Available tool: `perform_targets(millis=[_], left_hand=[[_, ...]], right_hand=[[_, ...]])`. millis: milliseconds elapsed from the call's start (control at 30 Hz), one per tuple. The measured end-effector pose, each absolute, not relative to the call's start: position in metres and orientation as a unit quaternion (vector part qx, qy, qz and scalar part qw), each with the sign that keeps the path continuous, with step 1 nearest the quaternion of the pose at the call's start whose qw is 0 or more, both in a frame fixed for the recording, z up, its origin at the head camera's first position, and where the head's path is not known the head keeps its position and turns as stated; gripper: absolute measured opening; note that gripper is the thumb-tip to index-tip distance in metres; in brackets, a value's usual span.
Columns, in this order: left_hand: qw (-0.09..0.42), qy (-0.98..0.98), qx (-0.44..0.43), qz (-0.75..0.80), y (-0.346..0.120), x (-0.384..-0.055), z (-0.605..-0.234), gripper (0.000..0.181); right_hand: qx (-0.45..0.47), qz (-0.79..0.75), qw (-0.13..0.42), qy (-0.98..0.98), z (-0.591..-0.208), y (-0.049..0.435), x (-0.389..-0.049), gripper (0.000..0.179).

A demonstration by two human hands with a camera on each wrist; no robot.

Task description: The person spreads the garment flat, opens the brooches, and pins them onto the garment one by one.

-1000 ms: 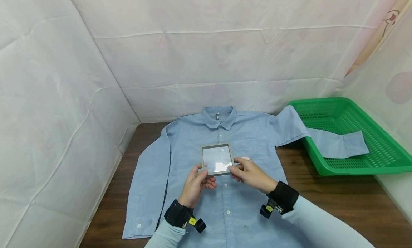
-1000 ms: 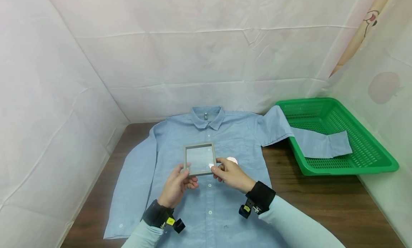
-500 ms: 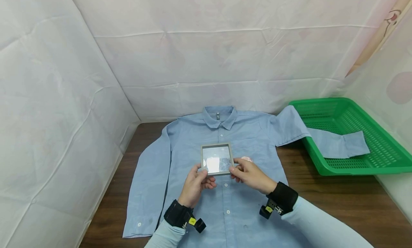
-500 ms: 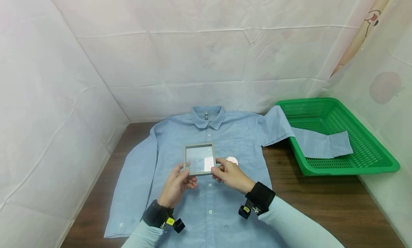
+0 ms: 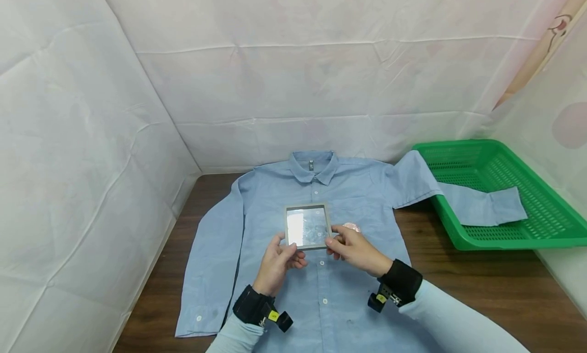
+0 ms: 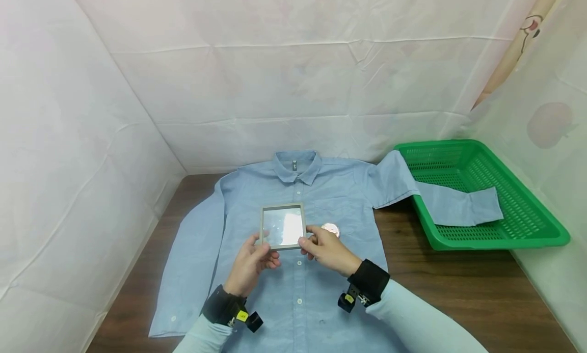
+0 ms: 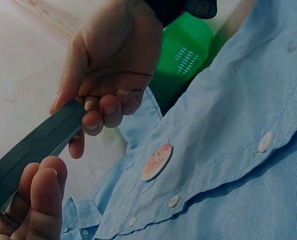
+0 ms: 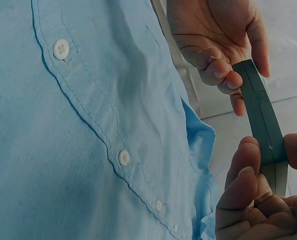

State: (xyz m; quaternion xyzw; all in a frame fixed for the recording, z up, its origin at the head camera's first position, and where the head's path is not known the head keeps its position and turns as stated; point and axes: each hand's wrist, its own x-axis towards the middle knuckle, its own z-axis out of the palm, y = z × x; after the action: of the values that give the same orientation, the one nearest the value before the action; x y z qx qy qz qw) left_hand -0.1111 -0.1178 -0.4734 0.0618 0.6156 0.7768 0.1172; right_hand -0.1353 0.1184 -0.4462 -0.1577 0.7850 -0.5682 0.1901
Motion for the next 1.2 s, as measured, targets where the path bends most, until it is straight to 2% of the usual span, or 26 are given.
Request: perform_targets(millis=[400,633,800,900,1033,1200], left_hand=[[0.078,0.620,0.003,0.781,-0.118,-0.111,-0.473,0.048],[0.074,0.597,0.018,0.799,-0.130,-0.116,-0.470,0.044],[0.062,0.608,0.015,0.791,-0.143,-0.122,-0.464,0.050],[0.048,0.614,0.019,0.787,-0.154,-0.127,-0.460,0.047],[0.033,0.614,0.029,0.788,-0.170,-0.132,-0.448,0.041],[0.017,0.628,0.015,0.778,-0.193,-0.137,-0.424,0.045]], right_hand=[[-0.154,-0.586,0.193,0.771,-0.445,0.113,-0.137,0.051],[-0.167,-0.574,0.208,0.774,-0.442,0.117,-0.135,0.056],[-0.158,-0.559,0.189,0.792,-0.441,0.124,-0.137,0.050],[-0.153,-0.553,0.184,0.798,-0.440,0.128,-0.138,0.049],[-0.149,-0.547,0.182,0.804,-0.438,0.134,-0.140,0.051],[-0.135,-0.550,0.177,0.805,-0.434,0.140,-0.143,0.049]])
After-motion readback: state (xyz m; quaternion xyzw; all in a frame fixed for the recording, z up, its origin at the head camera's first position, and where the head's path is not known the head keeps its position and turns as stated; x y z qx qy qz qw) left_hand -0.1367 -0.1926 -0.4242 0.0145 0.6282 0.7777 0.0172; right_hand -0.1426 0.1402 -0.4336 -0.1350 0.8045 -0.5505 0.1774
